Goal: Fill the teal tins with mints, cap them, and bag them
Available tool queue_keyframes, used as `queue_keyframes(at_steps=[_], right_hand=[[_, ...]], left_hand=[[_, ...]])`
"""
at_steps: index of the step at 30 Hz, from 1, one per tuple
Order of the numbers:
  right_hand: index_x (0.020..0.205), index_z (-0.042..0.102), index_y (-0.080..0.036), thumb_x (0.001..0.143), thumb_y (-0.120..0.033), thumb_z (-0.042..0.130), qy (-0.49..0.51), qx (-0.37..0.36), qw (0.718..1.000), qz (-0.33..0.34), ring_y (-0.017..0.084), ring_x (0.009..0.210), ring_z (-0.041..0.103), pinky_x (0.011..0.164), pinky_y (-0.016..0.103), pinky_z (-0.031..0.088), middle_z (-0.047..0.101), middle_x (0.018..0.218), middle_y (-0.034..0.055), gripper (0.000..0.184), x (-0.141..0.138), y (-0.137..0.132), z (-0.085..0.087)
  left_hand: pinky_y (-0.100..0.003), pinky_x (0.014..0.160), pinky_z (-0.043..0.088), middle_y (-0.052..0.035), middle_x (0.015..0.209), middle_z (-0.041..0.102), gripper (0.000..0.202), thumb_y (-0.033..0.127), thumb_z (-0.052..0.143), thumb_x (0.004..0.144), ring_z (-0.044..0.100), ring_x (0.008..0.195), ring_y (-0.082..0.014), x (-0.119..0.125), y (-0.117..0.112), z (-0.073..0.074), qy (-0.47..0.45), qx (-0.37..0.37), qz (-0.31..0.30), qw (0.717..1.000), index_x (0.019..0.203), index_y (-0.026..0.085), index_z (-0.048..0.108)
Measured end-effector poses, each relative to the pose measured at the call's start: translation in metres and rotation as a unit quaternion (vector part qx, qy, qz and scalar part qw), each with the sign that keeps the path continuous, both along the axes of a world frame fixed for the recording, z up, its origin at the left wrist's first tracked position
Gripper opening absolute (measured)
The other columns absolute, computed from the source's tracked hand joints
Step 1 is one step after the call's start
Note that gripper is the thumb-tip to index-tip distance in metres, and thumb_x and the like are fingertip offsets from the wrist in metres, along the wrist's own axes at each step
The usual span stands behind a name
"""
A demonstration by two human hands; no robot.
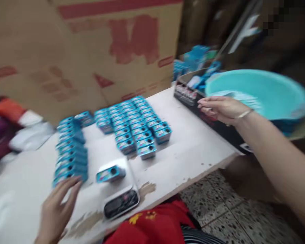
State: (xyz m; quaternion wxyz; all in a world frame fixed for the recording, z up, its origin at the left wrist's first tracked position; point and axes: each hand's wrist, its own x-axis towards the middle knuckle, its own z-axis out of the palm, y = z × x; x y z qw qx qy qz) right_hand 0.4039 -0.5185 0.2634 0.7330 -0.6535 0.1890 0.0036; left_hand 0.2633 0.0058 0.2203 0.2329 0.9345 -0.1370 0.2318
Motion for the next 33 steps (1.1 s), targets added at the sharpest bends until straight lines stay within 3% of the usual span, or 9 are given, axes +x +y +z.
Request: queue_keyframes(at_steps=[3,5,9,13,18,23,26,31,33], right_hand=[[0.079,0.071,-0.016,0.076,-0.014,0.072,-0.019,0.012,0.978,0.208,0.007,0.058,0.056,0.049,0.017,0.042,0.067,0.074,0.0039,0.005,-0.026,0.102,-0.005],[0.079,0.069,-0.016,0.079,-0.017,0.069,-0.030,-0.030,0.941,0.335,0.007,0.049,0.050,0.046,0.019,0.039,0.061,0.060,-0.0002,0.001,-0.047,0.173,-0.008],[0.076,0.066,-0.013,0.082,-0.009,0.061,-0.091,-0.185,0.867,0.453,0.008,0.051,0.051,0.053,0.021,0.040,0.055,0.055,-0.0038,0.009,-0.070,0.274,-0.019],[0.077,0.069,-0.013,0.080,-0.006,0.062,-0.168,-0.367,0.783,0.474,0.011,0.070,0.057,0.067,0.023,0.041,0.065,0.072,0.0018,0.010,-0.073,0.305,-0.030],[0.088,0.072,-0.011,0.079,-0.007,0.065,-0.194,-0.425,0.739,0.485,0.015,0.082,0.058,0.074,0.025,0.041,0.069,0.089,0.0082,0.012,-0.074,0.307,-0.035],[0.080,0.071,-0.012,0.078,-0.003,0.061,-0.220,-0.414,0.745,0.474,0.015,0.081,0.059,0.077,0.027,0.043,0.068,0.084,0.0068,0.013,-0.074,0.305,-0.038],[0.074,0.069,-0.013,0.078,-0.001,0.059,-0.219,-0.378,0.778,0.451,0.014,0.079,0.059,0.077,0.027,0.043,0.067,0.079,0.0044,0.017,-0.074,0.302,-0.039],[0.081,0.066,-0.014,0.081,-0.018,0.063,-0.067,-0.114,0.907,0.401,0.007,0.051,0.050,0.051,0.020,0.039,0.058,0.060,-0.0030,0.005,-0.075,0.287,-0.039],[0.081,0.065,-0.014,0.079,-0.026,0.068,-0.002,0.001,0.934,0.356,0.006,0.050,0.050,0.046,0.018,0.037,0.060,0.063,-0.0015,0.012,-0.077,0.275,-0.040]], left_hand=[[-0.033,0.081,0.053,-0.0045,0.094,0.070,0.021,0.039,0.054,0.090,0.065,0.087,-0.0195,-0.035,0.012,-0.019,0.036,-0.001,0.018,0.999,0.094,0.022,0.067],[-0.031,0.081,0.052,-0.0058,0.095,0.069,0.018,0.032,0.054,0.091,0.065,0.088,-0.0182,-0.048,0.011,-0.030,0.047,-0.025,0.015,0.998,0.096,0.019,0.066],[-0.029,0.081,0.050,-0.0056,0.097,0.067,0.015,0.027,0.055,0.091,0.064,0.090,-0.0176,-0.075,0.011,-0.050,0.054,-0.060,0.011,0.997,0.099,0.019,0.065],[-0.030,0.082,0.050,-0.0056,0.097,0.067,0.016,0.027,0.055,0.091,0.064,0.091,-0.0181,-0.097,0.026,-0.069,0.055,-0.073,0.024,0.996,0.101,0.020,0.065],[-0.031,0.082,0.050,-0.0059,0.097,0.067,0.016,0.028,0.055,0.091,0.064,0.091,-0.0186,-0.103,0.037,-0.081,0.047,-0.090,0.036,0.994,0.101,0.019,0.065],[-0.031,0.082,0.050,-0.0063,0.095,0.067,0.014,0.028,0.055,0.091,0.063,0.090,-0.0182,-0.096,0.030,-0.083,0.040,-0.117,0.028,0.992,0.097,0.019,0.065],[-0.030,0.081,0.051,-0.0063,0.093,0.068,0.015,0.028,0.055,0.091,0.064,0.088,-0.0176,-0.091,0.025,-0.083,0.049,-0.129,0.025,0.990,0.095,0.018,0.065],[-0.030,0.080,0.051,-0.0066,0.091,0.068,0.018,0.030,0.052,0.092,0.064,0.086,-0.0169,-0.090,0.024,-0.088,0.069,-0.136,0.038,0.988,0.093,0.017,0.066],[-0.030,0.079,0.051,-0.0067,0.090,0.068,0.019,0.030,0.052,0.093,0.064,0.086,-0.0168,-0.091,0.026,-0.092,0.076,-0.136,0.048,0.987,0.092,0.017,0.066]])
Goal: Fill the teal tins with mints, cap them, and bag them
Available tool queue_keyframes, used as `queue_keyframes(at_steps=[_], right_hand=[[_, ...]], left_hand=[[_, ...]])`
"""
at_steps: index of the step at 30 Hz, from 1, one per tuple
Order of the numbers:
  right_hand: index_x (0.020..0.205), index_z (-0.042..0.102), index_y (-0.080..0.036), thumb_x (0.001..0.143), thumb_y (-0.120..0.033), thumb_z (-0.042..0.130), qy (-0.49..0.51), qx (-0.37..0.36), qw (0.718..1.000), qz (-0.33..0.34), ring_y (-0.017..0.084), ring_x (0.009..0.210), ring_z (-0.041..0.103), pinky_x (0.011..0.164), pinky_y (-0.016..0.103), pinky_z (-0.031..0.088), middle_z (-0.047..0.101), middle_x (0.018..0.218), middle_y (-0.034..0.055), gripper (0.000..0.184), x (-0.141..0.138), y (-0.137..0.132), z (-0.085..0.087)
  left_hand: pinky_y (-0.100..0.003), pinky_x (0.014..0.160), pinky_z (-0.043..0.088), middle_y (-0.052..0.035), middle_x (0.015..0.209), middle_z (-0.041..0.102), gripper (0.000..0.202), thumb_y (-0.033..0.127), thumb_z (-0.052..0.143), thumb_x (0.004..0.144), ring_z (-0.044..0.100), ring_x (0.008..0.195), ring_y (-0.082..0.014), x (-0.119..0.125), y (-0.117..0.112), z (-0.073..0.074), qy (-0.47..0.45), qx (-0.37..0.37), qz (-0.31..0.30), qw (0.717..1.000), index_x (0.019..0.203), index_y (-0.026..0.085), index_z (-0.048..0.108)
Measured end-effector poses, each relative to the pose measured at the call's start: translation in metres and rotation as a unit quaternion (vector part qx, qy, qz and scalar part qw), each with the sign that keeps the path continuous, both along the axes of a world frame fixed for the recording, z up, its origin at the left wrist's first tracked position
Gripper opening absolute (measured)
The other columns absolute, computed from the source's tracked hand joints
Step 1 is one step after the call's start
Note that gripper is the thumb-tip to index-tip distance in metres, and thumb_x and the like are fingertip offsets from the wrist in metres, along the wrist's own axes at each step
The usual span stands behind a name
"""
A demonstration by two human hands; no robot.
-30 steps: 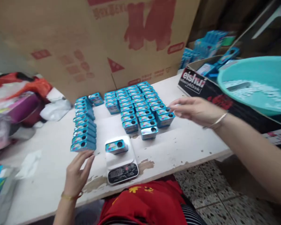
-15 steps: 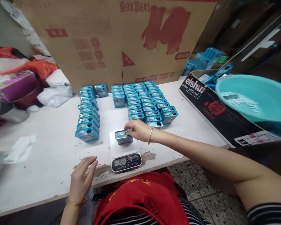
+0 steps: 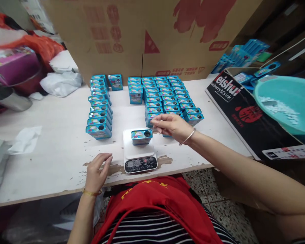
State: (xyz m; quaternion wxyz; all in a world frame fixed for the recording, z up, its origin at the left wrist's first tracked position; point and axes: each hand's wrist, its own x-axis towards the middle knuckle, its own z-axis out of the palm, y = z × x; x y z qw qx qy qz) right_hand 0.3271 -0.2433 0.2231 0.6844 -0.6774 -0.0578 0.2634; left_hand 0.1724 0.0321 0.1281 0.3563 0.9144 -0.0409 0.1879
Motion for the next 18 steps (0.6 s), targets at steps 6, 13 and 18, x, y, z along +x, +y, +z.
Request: queue_keyframes(at_steps=[6,13,18], right_hand=[[0.082,0.067,-0.011,0.071,-0.014,0.075,0.108,0.040,0.990,-0.076,0.007,0.060,0.058,0.049,0.017,0.043,0.065,0.073,0.0043,0.014,-0.005,-0.035,-0.009],[0.085,0.067,-0.013,0.069,-0.022,0.077,0.089,0.048,0.993,-0.062,0.007,0.057,0.055,0.048,0.018,0.042,0.065,0.074,0.0024,0.020,-0.010,-0.036,-0.012],[0.084,0.066,-0.014,0.069,-0.029,0.077,0.103,0.070,0.991,-0.047,0.006,0.052,0.053,0.043,0.017,0.035,0.064,0.071,0.0011,0.024,-0.016,-0.023,-0.011]], left_hand=[[-0.029,0.077,0.051,-0.0061,0.088,0.068,0.019,0.031,0.052,0.092,0.063,0.083,-0.0162,0.001,0.006,-0.010,0.018,-0.001,0.009,1.000,0.090,0.017,0.065],[-0.031,0.081,0.050,-0.0067,0.089,0.068,0.022,0.034,0.051,0.092,0.063,0.085,-0.0173,0.012,-0.002,-0.005,0.028,-0.015,0.005,0.999,0.089,0.017,0.064],[-0.031,0.077,0.052,-0.0072,0.097,0.065,0.024,0.038,0.055,0.090,0.063,0.085,-0.0169,0.021,-0.016,0.005,0.033,-0.045,-0.001,0.998,0.101,0.018,0.063]])
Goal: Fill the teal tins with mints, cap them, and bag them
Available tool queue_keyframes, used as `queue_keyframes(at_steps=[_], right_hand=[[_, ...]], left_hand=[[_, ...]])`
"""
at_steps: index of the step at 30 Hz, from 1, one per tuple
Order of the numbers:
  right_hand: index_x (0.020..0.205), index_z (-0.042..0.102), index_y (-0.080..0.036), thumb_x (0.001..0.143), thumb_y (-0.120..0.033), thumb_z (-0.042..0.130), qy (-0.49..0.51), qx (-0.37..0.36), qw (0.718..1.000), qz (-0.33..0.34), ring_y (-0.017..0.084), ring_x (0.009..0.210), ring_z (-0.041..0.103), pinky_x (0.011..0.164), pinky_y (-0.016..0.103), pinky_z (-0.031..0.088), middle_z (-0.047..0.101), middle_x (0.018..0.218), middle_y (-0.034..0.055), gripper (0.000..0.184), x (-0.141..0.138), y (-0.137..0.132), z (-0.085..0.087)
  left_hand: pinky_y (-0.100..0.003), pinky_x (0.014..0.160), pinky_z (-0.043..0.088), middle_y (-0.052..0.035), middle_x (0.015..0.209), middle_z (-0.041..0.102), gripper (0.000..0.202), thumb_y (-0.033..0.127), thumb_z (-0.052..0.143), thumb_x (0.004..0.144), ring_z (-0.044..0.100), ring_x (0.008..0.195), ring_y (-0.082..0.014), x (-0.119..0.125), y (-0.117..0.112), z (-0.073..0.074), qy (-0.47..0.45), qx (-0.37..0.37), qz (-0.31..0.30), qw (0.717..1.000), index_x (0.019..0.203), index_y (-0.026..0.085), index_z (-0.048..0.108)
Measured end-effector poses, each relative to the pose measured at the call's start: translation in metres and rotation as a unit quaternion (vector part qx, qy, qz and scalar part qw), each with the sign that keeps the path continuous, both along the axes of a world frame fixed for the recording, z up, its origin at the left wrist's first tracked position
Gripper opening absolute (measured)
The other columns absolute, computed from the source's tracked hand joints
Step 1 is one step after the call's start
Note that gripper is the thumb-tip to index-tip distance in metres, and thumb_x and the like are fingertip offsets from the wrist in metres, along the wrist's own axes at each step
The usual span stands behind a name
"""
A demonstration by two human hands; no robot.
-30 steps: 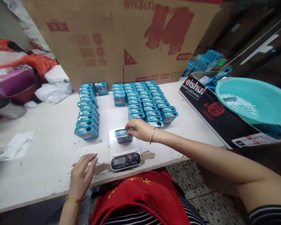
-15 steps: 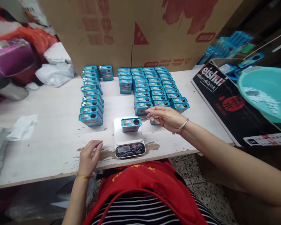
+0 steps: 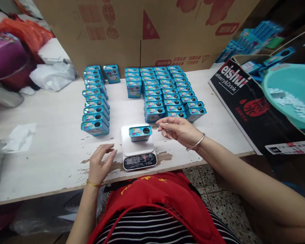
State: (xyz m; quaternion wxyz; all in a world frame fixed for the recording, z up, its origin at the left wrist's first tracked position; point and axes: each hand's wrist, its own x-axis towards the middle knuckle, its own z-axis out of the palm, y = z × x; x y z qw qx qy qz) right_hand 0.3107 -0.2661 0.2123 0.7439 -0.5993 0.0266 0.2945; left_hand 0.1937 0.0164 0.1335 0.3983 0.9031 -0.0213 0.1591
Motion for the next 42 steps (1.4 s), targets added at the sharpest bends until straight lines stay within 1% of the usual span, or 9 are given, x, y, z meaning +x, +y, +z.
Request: queue_keyframes(at_steps=[6,10,14,17,21,28,33,38,42], right_hand=[[0.064,0.056,-0.015,0.072,-0.045,0.073,0.113,0.062,0.990,-0.056,0.006,0.043,0.047,0.033,0.017,0.024,0.056,0.059,-0.0006,0.036,-0.028,0.018,-0.025],[0.071,0.059,-0.013,0.084,-0.038,0.061,0.229,0.101,0.962,-0.110,0.007,0.041,0.047,0.032,0.016,0.027,0.055,0.057,0.0004,0.028,-0.051,0.030,-0.045],[0.075,0.057,-0.015,0.092,-0.031,0.046,0.270,0.167,0.935,-0.158,0.010,0.044,0.052,0.035,0.017,0.033,0.056,0.057,0.0017,0.026,-0.058,0.041,-0.050],[0.077,0.056,-0.013,0.097,-0.025,0.035,0.295,0.186,0.921,-0.175,0.011,0.044,0.053,0.036,0.018,0.036,0.057,0.056,0.0033,0.032,-0.052,0.047,-0.048],[0.075,0.055,-0.011,0.097,-0.019,0.030,0.305,0.184,0.919,-0.172,0.011,0.042,0.052,0.034,0.018,0.035,0.056,0.053,0.0036,0.034,-0.044,0.053,-0.046],[0.072,0.056,-0.010,0.093,-0.018,0.037,0.281,0.202,0.928,-0.140,0.010,0.043,0.053,0.036,0.018,0.036,0.059,0.057,0.0052,0.030,-0.043,0.050,-0.047],[0.080,0.062,-0.009,0.084,-0.017,0.049,0.254,0.201,0.934,-0.149,0.008,0.044,0.051,0.035,0.017,0.032,0.059,0.059,0.0029,0.015,-0.045,0.037,-0.053],[0.083,0.064,-0.009,0.081,-0.021,0.056,0.254,0.198,0.931,-0.172,0.007,0.046,0.049,0.036,0.016,0.031,0.059,0.062,0.0020,0.015,-0.048,0.019,-0.059],[0.080,0.065,-0.009,0.079,-0.022,0.057,0.250,0.193,0.931,-0.185,0.007,0.046,0.050,0.036,0.016,0.032,0.058,0.062,0.0016,0.015,-0.050,0.012,-0.063]], left_hand=[[-0.039,0.092,0.048,-0.0136,0.130,0.054,0.081,0.047,0.074,0.074,0.053,0.118,-0.0262,0.047,-0.036,-0.005,-0.001,-0.038,-0.083,0.996,0.140,0.019,0.035],[-0.039,0.090,0.046,-0.0095,0.114,0.065,0.050,0.040,0.064,0.082,0.060,0.105,-0.0238,0.075,-0.053,0.000,-0.020,-0.009,-0.158,0.987,0.125,0.020,0.051],[-0.044,0.093,0.038,-0.0071,0.115,0.066,0.035,0.024,0.055,0.084,0.059,0.099,-0.0239,0.077,-0.055,0.027,-0.142,0.180,-0.248,0.941,0.118,0.024,0.058],[-0.045,0.094,0.034,-0.0070,0.114,0.067,0.037,0.015,0.052,0.083,0.059,0.098,-0.0241,0.076,-0.050,0.036,-0.200,0.273,-0.241,0.910,0.118,0.024,0.057],[-0.045,0.093,0.034,-0.0080,0.110,0.068,0.036,0.011,0.050,0.083,0.059,0.098,-0.0239,0.078,-0.044,0.027,-0.192,0.301,-0.225,0.907,0.116,0.022,0.057],[-0.045,0.096,0.035,-0.0077,0.113,0.066,0.038,0.013,0.054,0.082,0.061,0.099,-0.0233,0.074,-0.036,0.024,-0.168,0.225,-0.202,0.938,0.118,0.024,0.056],[-0.037,0.090,0.045,-0.0059,0.110,0.066,0.035,0.028,0.066,0.082,0.061,0.099,-0.0217,0.072,-0.040,0.008,-0.058,0.011,-0.150,0.987,0.114,0.023,0.056],[-0.029,0.078,0.051,-0.0027,0.099,0.065,0.043,0.038,0.076,0.074,0.063,0.087,-0.0180,0.073,-0.043,-0.012,0.008,-0.104,-0.108,0.989,0.108,0.021,0.056],[-0.034,0.086,0.051,-0.0060,0.109,0.063,0.048,0.040,0.076,0.073,0.062,0.098,-0.0208,0.074,-0.038,-0.009,0.034,-0.120,-0.120,0.985,0.112,0.020,0.056]])
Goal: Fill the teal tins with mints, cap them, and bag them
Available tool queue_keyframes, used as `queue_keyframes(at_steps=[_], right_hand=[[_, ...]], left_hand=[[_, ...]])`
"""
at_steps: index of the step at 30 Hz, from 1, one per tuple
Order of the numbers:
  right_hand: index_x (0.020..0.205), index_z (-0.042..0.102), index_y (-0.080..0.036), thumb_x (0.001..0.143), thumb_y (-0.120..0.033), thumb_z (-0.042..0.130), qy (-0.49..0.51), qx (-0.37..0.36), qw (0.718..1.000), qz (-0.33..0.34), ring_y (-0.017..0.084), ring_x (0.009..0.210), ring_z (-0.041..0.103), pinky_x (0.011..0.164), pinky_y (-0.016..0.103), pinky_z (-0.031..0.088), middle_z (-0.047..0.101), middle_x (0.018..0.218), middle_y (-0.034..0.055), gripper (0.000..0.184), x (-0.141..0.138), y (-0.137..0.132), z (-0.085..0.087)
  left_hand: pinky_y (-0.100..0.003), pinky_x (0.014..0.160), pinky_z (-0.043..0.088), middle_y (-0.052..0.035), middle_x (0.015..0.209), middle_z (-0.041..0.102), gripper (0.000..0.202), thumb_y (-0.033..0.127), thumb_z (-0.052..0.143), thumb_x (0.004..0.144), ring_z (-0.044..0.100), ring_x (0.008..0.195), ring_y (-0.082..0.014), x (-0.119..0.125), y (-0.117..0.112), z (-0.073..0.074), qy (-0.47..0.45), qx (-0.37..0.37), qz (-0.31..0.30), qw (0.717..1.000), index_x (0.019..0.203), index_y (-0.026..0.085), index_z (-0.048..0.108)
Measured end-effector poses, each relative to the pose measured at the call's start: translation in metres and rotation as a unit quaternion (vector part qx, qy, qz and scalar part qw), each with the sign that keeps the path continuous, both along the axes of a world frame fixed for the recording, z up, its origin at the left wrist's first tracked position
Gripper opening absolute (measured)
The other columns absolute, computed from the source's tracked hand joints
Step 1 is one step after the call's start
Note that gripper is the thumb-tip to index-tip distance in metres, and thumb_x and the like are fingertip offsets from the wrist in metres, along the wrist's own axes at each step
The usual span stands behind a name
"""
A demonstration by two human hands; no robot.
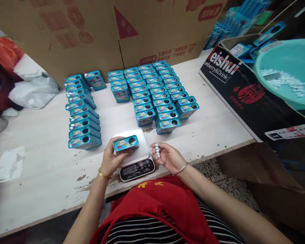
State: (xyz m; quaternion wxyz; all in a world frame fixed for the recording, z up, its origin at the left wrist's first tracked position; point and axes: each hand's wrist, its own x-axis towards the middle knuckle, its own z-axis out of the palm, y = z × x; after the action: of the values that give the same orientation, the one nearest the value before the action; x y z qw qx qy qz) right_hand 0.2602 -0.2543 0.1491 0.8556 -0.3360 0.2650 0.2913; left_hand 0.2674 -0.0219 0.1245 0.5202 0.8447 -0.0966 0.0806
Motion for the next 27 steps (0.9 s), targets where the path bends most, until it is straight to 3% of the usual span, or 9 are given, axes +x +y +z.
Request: queue_keyframes(at_steps=[4,11,17,27], right_hand=[[0.079,0.066,-0.010,0.079,-0.023,0.058,0.011,-0.024,1.000,-0.014,0.007,0.047,0.051,0.036,0.016,0.032,0.058,0.062,0.0010,0.015,-0.003,-0.006,-0.005],[0.079,0.065,-0.012,0.081,-0.031,0.064,0.016,-0.057,0.998,-0.019,0.007,0.047,0.050,0.037,0.016,0.033,0.057,0.061,0.0004,0.020,-0.010,-0.018,-0.016],[0.082,0.065,-0.012,0.079,-0.037,0.067,-0.007,-0.084,0.996,-0.011,0.008,0.049,0.051,0.037,0.017,0.033,0.058,0.063,0.0003,0.025,-0.011,-0.021,-0.020],[0.084,0.065,-0.012,0.075,-0.038,0.071,-0.017,-0.084,0.996,0.003,0.007,0.048,0.052,0.037,0.017,0.033,0.057,0.064,-0.0007,0.029,-0.013,-0.017,-0.022]], left_hand=[[-0.045,0.103,0.043,-0.0119,0.123,0.059,0.067,0.042,0.076,0.073,0.056,0.115,-0.0263,-0.002,0.013,0.015,0.009,-0.048,-0.034,0.998,0.130,0.021,0.047],[-0.046,0.098,0.045,-0.0100,0.107,0.064,0.051,0.045,0.069,0.079,0.061,0.103,-0.0258,-0.006,0.041,0.037,-0.061,-0.089,0.053,0.993,0.122,0.019,0.057],[-0.045,0.097,0.047,-0.0082,0.107,0.064,0.054,0.037,0.074,0.076,0.062,0.102,-0.0245,-0.007,0.043,0.039,-0.059,-0.066,0.051,0.995,0.124,0.022,0.055],[-0.045,0.097,0.049,-0.0086,0.113,0.062,0.059,0.039,0.075,0.076,0.061,0.103,-0.0235,-0.003,0.039,0.039,-0.029,-0.010,0.010,0.999,0.127,0.022,0.051]])
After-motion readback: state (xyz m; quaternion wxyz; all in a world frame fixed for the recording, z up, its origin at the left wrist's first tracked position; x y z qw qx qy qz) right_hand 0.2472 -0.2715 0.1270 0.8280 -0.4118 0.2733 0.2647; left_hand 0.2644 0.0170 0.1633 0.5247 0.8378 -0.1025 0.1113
